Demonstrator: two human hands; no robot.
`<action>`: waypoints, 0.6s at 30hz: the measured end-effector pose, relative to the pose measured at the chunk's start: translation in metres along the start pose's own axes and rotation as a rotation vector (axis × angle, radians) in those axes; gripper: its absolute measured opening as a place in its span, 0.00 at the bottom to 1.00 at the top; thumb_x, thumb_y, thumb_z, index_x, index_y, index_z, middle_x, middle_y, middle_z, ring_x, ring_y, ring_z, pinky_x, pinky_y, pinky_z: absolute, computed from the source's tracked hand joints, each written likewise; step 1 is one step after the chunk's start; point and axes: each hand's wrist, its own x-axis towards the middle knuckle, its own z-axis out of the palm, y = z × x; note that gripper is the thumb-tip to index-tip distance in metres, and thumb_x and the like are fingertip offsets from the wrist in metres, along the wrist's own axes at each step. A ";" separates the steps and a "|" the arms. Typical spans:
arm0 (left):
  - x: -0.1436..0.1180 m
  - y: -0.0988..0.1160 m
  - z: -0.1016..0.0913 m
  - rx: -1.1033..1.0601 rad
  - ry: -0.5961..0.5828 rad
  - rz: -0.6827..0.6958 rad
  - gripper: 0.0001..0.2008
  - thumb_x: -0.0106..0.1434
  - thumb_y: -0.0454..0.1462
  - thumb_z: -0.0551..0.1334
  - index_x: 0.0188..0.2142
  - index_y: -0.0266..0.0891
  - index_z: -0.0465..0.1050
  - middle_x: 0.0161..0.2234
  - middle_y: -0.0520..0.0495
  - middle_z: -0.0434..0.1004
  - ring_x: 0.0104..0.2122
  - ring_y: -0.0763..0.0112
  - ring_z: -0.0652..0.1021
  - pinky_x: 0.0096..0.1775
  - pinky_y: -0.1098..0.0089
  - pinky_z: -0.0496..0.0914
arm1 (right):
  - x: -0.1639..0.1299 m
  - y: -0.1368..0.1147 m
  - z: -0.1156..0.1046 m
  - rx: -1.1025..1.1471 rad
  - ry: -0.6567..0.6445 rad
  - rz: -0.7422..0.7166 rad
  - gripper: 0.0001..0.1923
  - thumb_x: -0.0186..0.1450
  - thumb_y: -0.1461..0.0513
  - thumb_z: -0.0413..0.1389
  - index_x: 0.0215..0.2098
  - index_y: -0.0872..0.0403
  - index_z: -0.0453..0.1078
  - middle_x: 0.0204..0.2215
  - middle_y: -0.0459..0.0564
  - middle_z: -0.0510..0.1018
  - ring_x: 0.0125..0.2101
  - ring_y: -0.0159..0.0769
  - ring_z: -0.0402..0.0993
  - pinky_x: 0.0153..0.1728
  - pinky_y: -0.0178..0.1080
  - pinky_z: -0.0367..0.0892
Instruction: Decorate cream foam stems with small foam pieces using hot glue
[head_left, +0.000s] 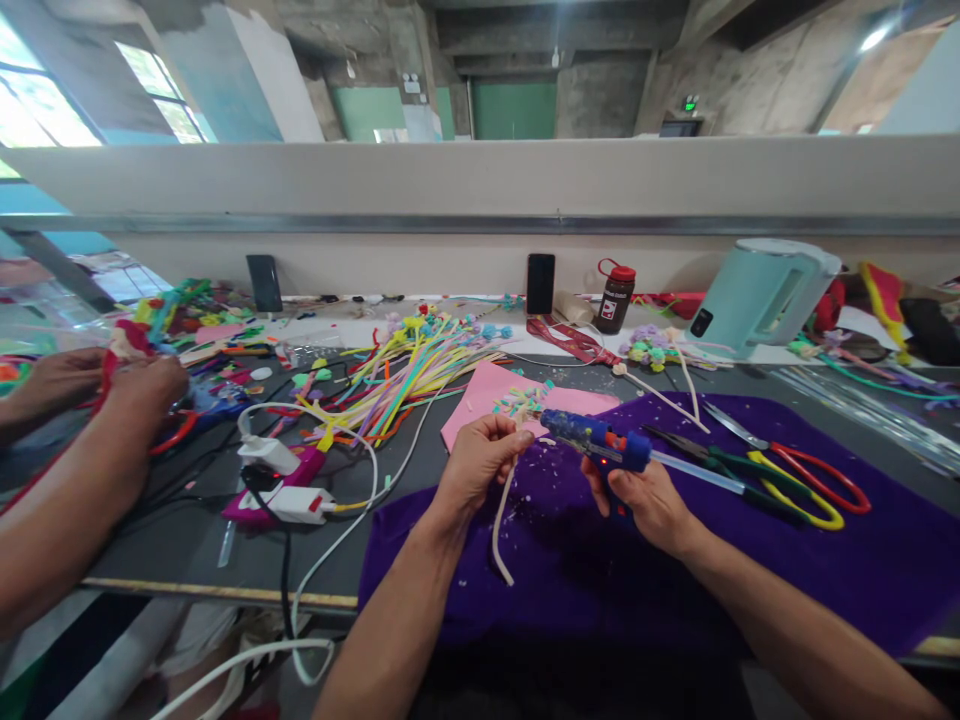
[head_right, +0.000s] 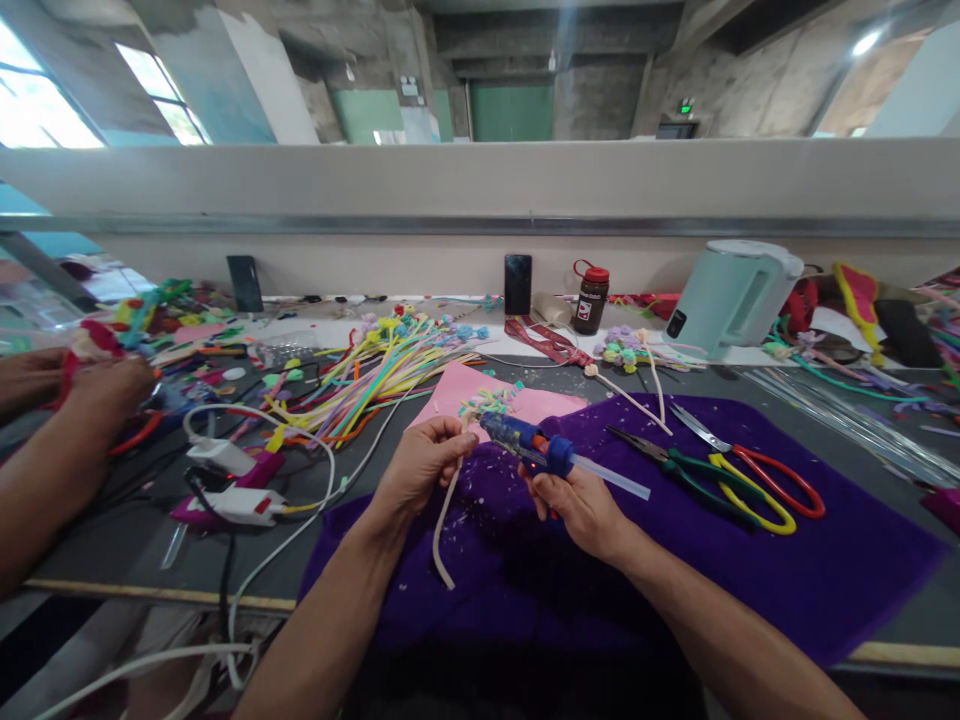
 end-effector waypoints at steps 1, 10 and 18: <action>0.000 0.000 0.000 0.005 0.005 -0.001 0.15 0.45 0.43 0.67 0.22 0.36 0.65 0.13 0.57 0.63 0.10 0.84 0.60 0.12 0.81 0.53 | 0.000 0.000 0.000 -0.010 0.002 0.000 0.23 0.63 0.47 0.43 0.31 0.57 0.67 0.18 0.47 0.68 0.20 0.32 0.64 0.23 0.35 0.59; 0.000 0.000 0.000 -0.007 0.008 -0.007 0.15 0.45 0.43 0.67 0.23 0.35 0.64 0.13 0.58 0.62 0.10 0.84 0.60 0.12 0.80 0.53 | -0.001 0.000 0.001 -0.085 -0.006 0.020 0.24 0.63 0.47 0.42 0.28 0.57 0.67 0.19 0.47 0.68 0.20 0.31 0.63 0.24 0.35 0.58; 0.000 0.002 -0.001 -0.020 0.030 -0.025 0.15 0.44 0.43 0.67 0.23 0.36 0.65 0.13 0.58 0.62 0.10 0.84 0.61 0.12 0.80 0.54 | 0.000 -0.002 0.001 -0.181 -0.008 -0.005 0.25 0.64 0.47 0.41 0.24 0.57 0.67 0.17 0.47 0.67 0.20 0.31 0.63 0.24 0.34 0.58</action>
